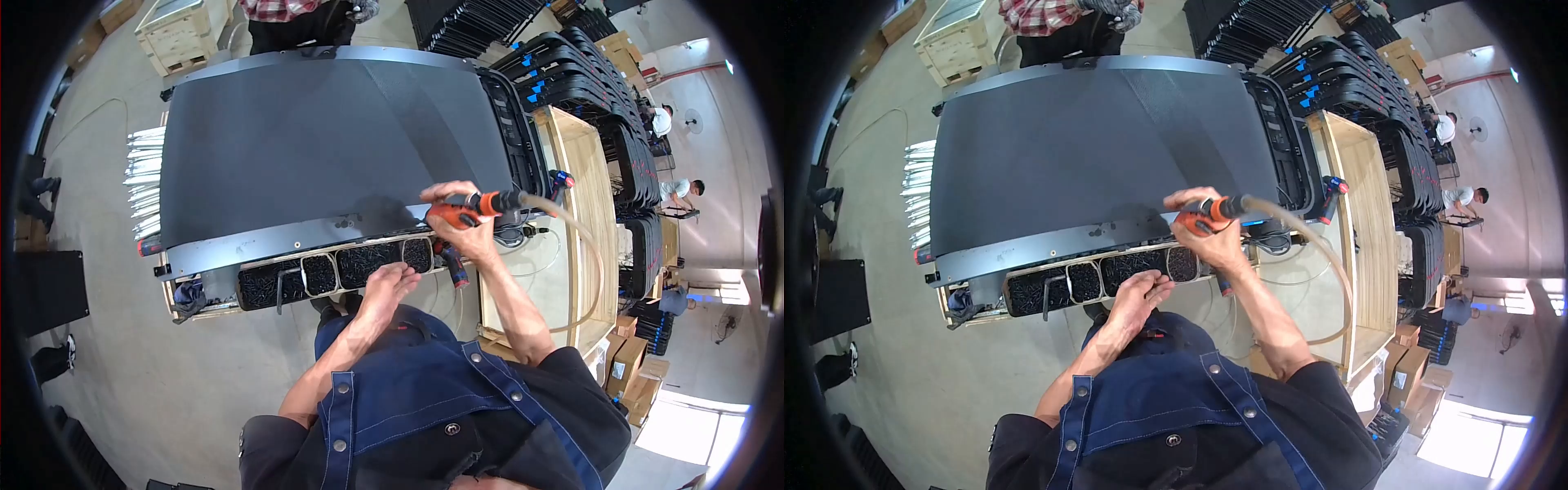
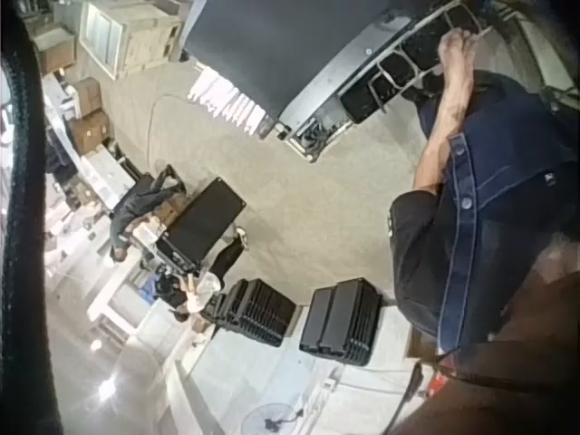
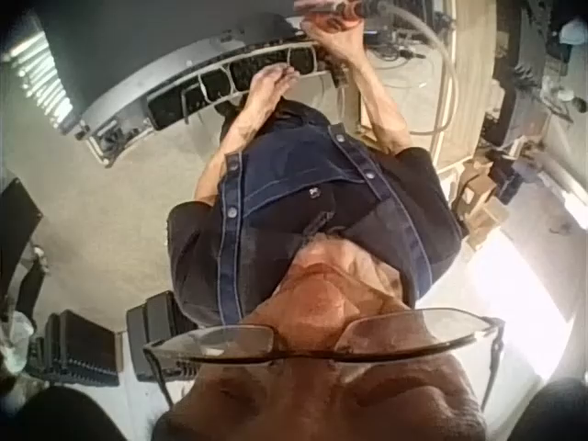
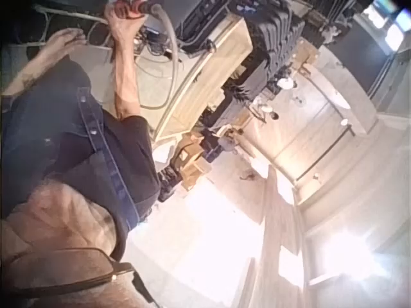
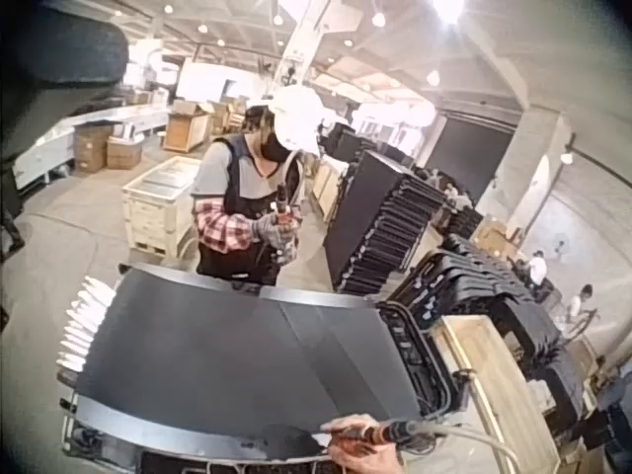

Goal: Assembling components of a treadmill, including attaching panels and wiring using power tools.

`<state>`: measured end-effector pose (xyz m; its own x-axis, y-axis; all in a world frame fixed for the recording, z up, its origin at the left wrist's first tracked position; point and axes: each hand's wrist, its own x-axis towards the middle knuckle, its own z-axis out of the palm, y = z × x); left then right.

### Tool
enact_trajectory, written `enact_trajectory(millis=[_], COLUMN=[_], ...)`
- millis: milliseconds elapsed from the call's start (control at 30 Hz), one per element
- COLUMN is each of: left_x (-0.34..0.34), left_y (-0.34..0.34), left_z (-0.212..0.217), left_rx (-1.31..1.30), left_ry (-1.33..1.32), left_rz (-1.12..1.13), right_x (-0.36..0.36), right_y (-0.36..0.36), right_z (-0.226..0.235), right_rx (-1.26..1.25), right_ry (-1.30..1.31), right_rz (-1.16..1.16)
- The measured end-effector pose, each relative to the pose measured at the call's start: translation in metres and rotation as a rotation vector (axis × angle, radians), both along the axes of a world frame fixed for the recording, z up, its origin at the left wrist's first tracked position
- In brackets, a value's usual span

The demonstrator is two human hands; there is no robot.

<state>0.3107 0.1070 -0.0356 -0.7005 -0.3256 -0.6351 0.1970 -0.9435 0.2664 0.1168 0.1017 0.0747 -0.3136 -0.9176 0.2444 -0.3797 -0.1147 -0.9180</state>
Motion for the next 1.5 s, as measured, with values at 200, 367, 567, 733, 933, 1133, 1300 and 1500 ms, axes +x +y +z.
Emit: enact_trajectory(millis=[200, 367, 567, 733, 933, 1133, 1300, 1500], left_x=[0.028, 0.035, 0.042, 0.047, 0.047, 0.064, 0.097, 0.137], left_y=[-0.006, -0.01, -0.007, -0.002, -0.006, -0.02, -0.054, -0.096], left_z=[-0.009, -0.004, -0.007, -0.006, 0.002, 0.017, 0.014, -0.002], left_rx=[-0.183, -0.283, -0.236, -0.159, -0.223, -0.924, -0.51, -0.541], left_ry=[0.036, -0.037, 0.021, 0.117, 0.1, -0.345, -0.16, -0.007], left_rz=[-0.003, 0.054, 0.146, 0.257, 0.296, 0.161, 0.034, -0.128], right_x=[-0.005, -0.008, -0.01, 0.0, 0.01, 0.038, 0.08, 0.131], right_y=[0.006, 0.026, 0.032, 0.027, 0.025, 0.019, 0.007, -0.013], right_z=[0.024, 0.015, -0.009, -0.01, -0.019, -0.014, -0.007, 0.012], right_rx=[-0.097, -0.169, -0.156, -0.179, -0.179, -0.178, -0.164, -0.193], right_ry=[-0.351, -0.657, -0.94, -1.056, -1.107, -1.107, -0.956, -0.78], right_rz=[-0.137, -0.056, -0.044, -0.028, -0.027, -0.147, -0.18, -0.055])
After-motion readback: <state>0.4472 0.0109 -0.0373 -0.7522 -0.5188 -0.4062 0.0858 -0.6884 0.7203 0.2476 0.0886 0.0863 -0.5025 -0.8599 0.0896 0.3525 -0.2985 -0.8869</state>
